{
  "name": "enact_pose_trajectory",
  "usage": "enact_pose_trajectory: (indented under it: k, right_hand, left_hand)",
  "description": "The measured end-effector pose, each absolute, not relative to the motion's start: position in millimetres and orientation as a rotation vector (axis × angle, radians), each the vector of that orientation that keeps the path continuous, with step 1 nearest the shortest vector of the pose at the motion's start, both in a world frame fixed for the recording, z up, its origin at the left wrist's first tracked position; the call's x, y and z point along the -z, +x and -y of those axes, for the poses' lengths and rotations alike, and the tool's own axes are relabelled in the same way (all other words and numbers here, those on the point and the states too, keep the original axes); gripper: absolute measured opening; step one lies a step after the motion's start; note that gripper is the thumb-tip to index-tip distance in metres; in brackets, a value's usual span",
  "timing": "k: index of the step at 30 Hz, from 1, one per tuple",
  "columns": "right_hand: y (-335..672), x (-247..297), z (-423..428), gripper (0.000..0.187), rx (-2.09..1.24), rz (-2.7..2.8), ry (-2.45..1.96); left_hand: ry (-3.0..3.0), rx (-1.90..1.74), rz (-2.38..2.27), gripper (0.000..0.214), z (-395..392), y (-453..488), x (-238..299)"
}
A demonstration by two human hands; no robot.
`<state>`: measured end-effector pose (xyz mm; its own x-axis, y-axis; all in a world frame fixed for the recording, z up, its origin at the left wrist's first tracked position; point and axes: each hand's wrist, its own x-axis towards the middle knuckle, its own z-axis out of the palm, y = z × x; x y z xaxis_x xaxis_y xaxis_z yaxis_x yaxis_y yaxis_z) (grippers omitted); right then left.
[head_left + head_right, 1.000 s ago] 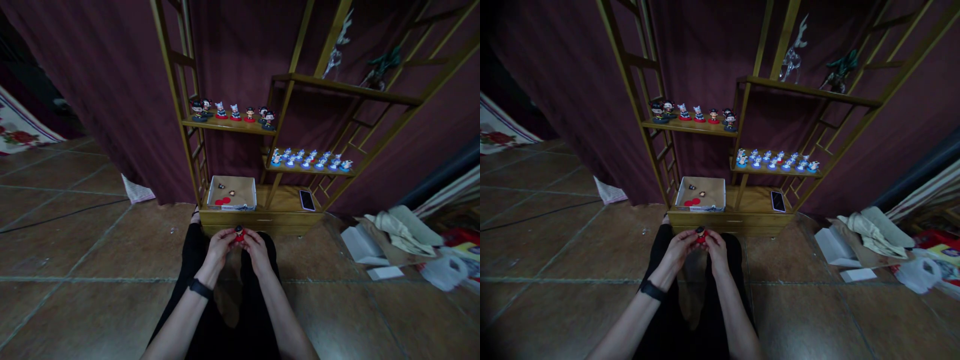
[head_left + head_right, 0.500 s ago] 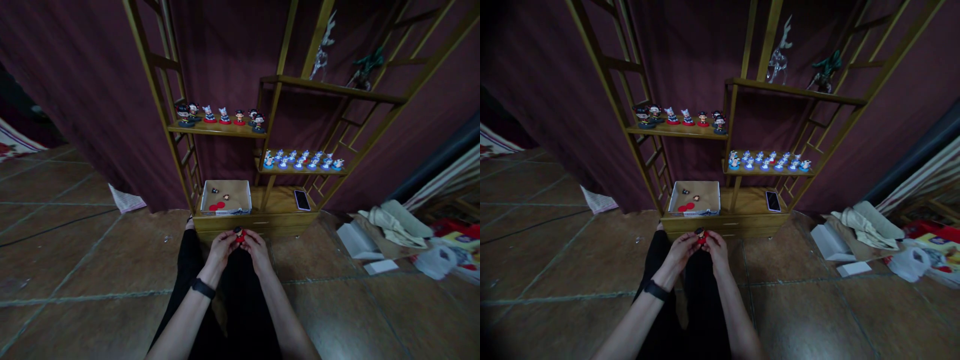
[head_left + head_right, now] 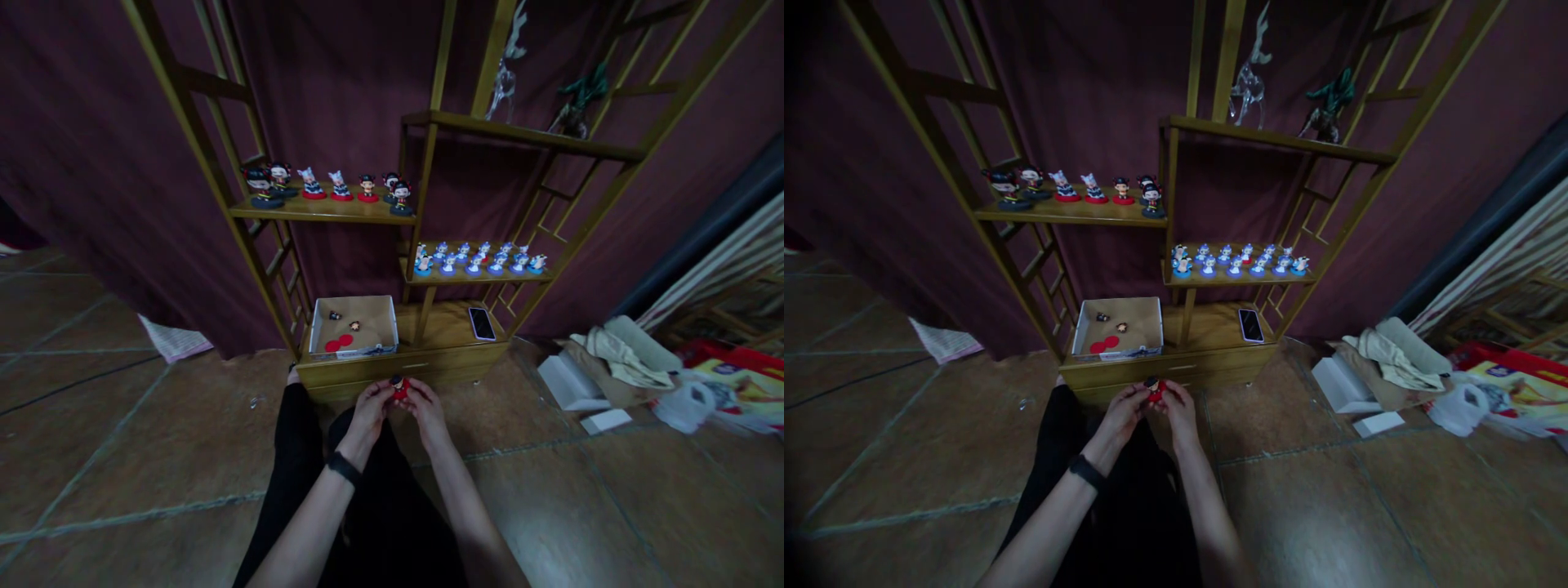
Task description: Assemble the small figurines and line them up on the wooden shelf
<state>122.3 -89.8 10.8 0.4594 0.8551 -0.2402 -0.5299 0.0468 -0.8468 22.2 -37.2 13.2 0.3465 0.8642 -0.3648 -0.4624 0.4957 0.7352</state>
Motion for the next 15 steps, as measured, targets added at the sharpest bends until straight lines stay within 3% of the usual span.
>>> enact_pose_trajectory:
  k: [15]
  right_hand:
    - [114.1, 31.9, 84.1, 0.034, -1.142, 0.310, -1.194]
  left_hand:
    - [0.550, -0.879, -0.759, 0.024, 39.5, -0.8, 41.5]
